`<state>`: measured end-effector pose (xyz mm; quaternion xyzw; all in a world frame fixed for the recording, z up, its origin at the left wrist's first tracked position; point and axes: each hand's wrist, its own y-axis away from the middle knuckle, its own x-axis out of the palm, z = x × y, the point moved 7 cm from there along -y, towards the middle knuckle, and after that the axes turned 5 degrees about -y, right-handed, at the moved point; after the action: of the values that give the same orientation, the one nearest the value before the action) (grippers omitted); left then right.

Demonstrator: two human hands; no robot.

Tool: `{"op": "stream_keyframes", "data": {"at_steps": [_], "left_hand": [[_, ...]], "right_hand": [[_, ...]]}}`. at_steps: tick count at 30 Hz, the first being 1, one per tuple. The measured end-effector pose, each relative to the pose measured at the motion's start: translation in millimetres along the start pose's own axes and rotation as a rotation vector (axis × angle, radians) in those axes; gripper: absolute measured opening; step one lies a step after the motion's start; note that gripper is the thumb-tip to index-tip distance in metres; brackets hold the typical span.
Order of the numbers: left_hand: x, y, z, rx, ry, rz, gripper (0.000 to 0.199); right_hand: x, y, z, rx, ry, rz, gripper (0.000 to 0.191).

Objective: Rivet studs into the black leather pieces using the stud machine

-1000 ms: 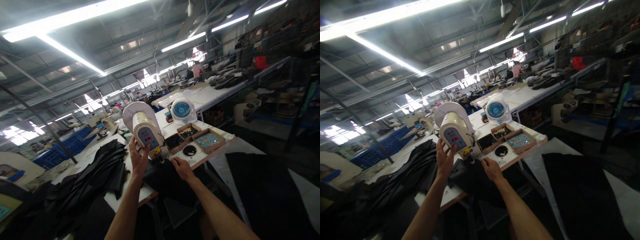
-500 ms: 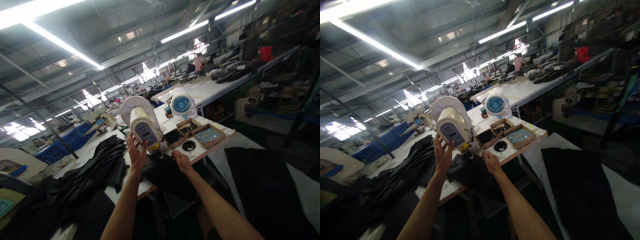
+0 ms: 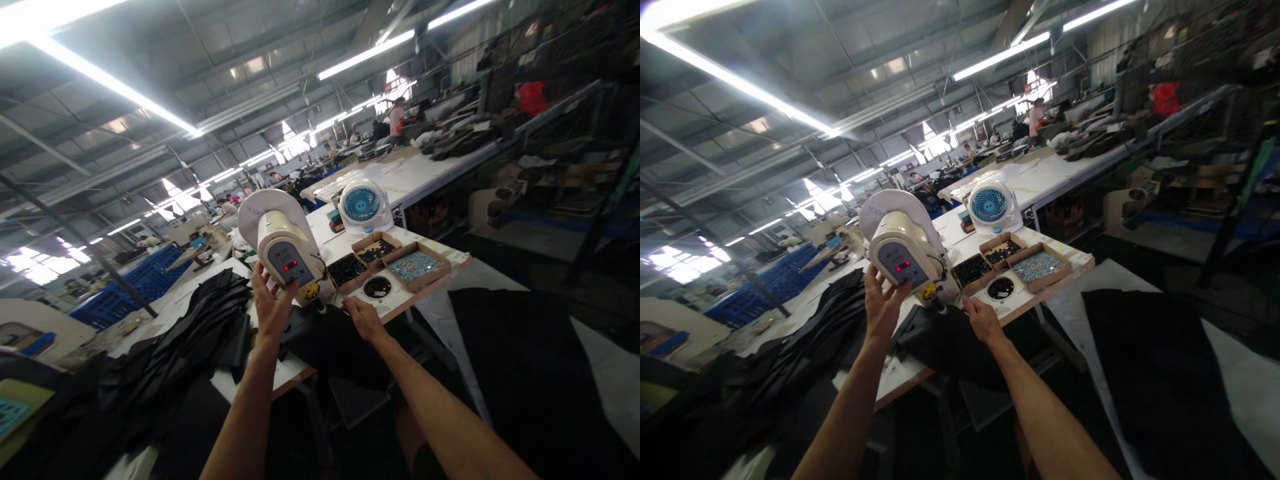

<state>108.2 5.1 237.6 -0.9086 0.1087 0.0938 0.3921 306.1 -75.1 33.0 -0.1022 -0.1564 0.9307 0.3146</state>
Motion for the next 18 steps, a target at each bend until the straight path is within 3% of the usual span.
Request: {"op": "stream_keyframes", "data": {"at_steps": [11,18], "left_hand": [[3.3,2.6,-2.9,-0.018,0.042,-0.008,0.092],[11.6,5.5,-23.5,-0.025,-0.112,-0.144,0.095]], "right_hand": [[0.6,0.6,3.5,-0.010,0.001,0.011,0.050],[0.1,1.9,5.4,-0.018,-0.001,0.017,0.049]]}}
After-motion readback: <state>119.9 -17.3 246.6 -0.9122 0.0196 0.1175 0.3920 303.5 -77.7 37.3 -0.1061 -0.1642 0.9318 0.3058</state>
